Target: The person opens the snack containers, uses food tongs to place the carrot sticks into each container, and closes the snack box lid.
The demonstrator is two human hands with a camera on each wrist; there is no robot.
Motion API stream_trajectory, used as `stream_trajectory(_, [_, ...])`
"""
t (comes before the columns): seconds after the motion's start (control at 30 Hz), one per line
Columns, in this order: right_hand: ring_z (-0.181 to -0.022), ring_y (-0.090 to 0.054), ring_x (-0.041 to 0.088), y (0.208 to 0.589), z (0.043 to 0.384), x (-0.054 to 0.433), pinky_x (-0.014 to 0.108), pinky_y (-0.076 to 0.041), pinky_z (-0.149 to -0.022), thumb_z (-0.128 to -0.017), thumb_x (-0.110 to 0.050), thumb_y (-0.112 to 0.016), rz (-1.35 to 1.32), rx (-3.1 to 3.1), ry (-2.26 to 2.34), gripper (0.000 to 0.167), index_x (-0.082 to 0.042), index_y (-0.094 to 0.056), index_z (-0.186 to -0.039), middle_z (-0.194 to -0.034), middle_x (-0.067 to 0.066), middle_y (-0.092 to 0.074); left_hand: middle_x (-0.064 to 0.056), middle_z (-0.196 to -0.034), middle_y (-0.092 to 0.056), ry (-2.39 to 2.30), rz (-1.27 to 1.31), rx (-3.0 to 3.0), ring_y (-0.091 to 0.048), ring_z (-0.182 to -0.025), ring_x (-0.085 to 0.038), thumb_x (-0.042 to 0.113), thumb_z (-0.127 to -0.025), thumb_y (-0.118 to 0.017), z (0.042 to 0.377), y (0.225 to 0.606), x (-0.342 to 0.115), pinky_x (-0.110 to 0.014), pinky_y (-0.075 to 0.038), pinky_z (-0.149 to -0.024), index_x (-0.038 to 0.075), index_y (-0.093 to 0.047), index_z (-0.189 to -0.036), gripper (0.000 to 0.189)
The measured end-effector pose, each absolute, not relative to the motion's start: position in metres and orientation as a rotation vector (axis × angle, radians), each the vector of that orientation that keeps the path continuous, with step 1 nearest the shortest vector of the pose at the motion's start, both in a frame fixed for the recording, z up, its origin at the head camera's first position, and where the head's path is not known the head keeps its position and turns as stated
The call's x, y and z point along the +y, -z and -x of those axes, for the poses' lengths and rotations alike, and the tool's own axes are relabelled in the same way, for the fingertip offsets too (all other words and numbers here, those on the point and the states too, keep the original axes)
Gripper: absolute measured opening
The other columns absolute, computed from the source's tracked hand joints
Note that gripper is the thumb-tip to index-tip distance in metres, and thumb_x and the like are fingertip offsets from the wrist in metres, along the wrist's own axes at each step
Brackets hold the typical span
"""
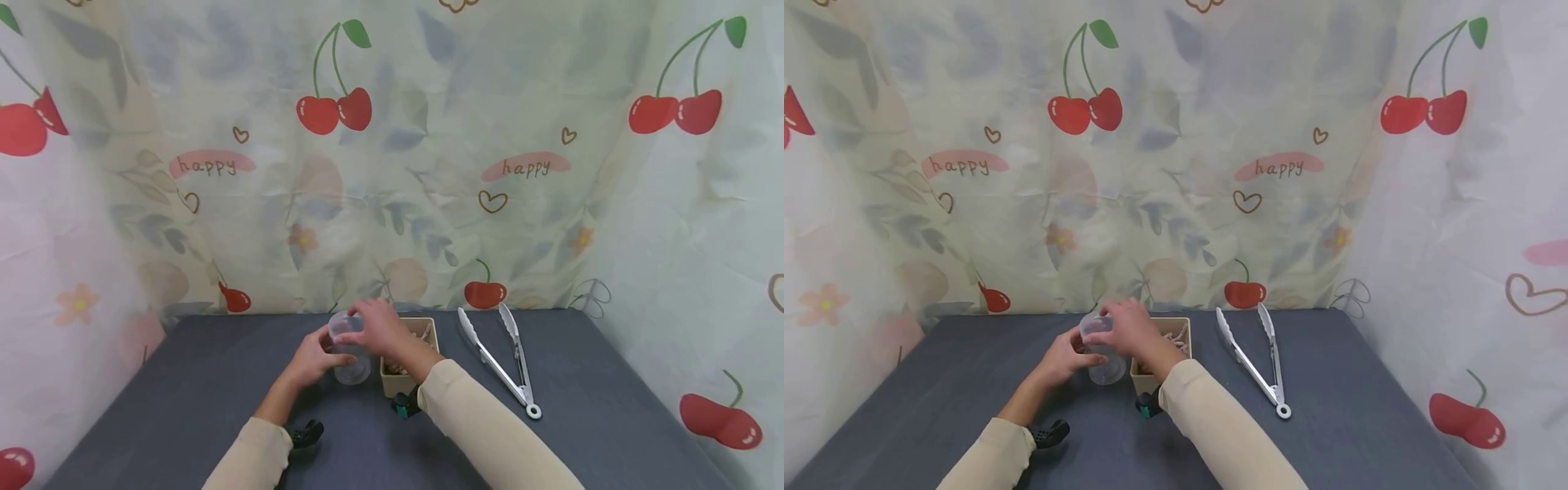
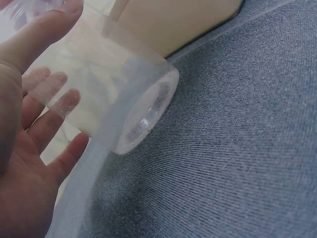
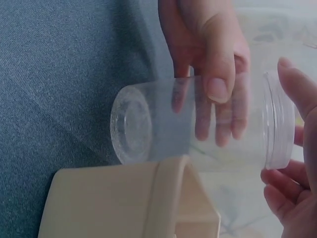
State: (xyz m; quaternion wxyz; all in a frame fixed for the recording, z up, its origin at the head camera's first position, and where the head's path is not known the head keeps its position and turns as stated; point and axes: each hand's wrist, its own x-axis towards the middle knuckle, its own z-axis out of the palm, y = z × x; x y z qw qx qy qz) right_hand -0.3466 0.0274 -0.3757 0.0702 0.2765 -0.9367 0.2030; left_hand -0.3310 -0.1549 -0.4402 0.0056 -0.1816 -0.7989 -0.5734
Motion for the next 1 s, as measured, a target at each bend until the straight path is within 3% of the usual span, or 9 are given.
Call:
stream_trajectory(0.13, [-0.106,-0.056,0.023,0.375,0.348,0.03,0.042,-0.041,-0.094,-0.084,-0.049,-0.072,-0.887,-2.792,-0.676,0.052,-0.012,-0.065,-0.12,-0.115,0.005,-0.065,-0.022,-0.123,-0.061,1.794,0.58,-2.494,-0.056,-0.113,-0.044,0.009,-0.079,-0.081,0.322,0.428,-0.153,-0.04,-0.052,-0.083,-0.009,-0.05,-0.132,0.064])
stream_trajectory(0.47, [-0.105,-0.053,0.021,0.375,0.348,0.032,0.038,-0.044,-0.088,-0.083,-0.046,-0.075,-0.9,-2.779,-0.717,0.052,-0.013,-0.064,-0.122,-0.117,0.003,-0.064,-0.019,-0.122,-0.062,1.793,0.531,-2.456,-0.059,-0.111,-0.041,0.008,-0.075,-0.084,0.344,0.457,-0.156,-0.042,-0.052,-0.083,-0.001,-0.054,-0.131,0.064])
stream_trajectory(1.0, [-0.112,-0.056,0.023,0.373,0.344,0.04,0.04,-0.044,-0.092,-0.083,-0.04,-0.077,-0.948,-2.665,-0.805,0.052,-0.012,-0.063,-0.124,-0.122,0.005,-0.063,-0.017,-0.121,-0.062,1.764,0.525,-2.468,-0.06,-0.109,-0.036,0.008,-0.075,-0.085,0.345,0.457,-0.156,-0.039,-0.051,-0.085,-0.001,-0.054,-0.132,0.066])
